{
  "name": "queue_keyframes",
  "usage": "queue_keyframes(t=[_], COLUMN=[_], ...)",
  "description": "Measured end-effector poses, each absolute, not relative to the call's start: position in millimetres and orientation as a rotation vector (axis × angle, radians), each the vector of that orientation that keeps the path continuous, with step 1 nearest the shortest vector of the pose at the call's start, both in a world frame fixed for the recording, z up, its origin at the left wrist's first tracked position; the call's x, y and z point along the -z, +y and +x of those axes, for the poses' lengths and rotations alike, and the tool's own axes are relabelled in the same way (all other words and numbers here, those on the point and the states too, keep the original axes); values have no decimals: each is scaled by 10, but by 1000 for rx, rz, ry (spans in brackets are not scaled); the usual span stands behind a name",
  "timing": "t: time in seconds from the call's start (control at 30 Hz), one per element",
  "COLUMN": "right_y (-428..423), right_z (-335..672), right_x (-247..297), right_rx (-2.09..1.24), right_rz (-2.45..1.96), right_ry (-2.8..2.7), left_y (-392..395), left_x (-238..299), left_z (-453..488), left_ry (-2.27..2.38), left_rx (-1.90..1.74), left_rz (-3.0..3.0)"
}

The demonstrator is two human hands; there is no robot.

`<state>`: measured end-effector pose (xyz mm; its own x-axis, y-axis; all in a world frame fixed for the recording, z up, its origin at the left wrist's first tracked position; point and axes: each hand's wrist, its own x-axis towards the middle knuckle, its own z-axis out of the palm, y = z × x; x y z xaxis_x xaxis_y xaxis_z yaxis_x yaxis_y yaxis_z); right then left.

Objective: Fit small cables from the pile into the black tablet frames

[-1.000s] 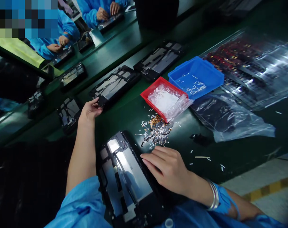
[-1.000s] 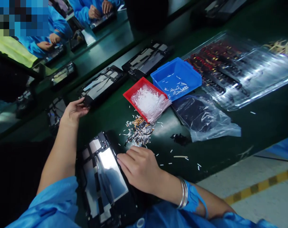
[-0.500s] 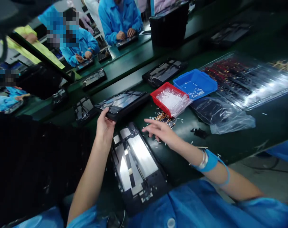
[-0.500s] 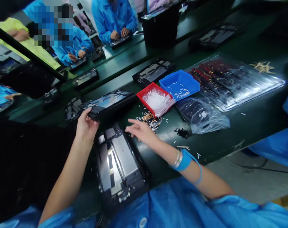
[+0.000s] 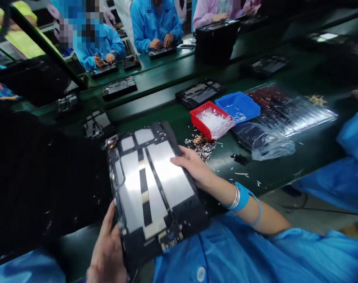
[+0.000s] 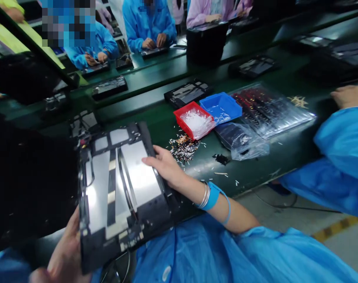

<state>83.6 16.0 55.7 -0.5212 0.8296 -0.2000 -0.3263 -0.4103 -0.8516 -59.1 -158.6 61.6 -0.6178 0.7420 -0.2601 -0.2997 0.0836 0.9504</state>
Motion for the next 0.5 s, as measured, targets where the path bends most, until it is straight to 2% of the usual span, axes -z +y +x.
queue_keyframes(t=[0.1,0.17,0.33,0.5], right_y=[13,-30,63,341], right_z=[915,1042,1655,2127], right_x=[-484,-420,-91,156], right_rx=[-1955,-1782,-690,-222], right_rz=[-845,-926,-1409,-1654], right_ry=[-1329,-1592,-1837,-1994], left_y=[-1511,-1434,-1293,-1217], left_x=[-642,-644,-590,-375], left_z=[-620,-607,-556,-674], left_ry=[1679,1805,1957,2082], left_rx=[-1497,-1435,-1410,-1380], left_rz=[343,312,323,399])
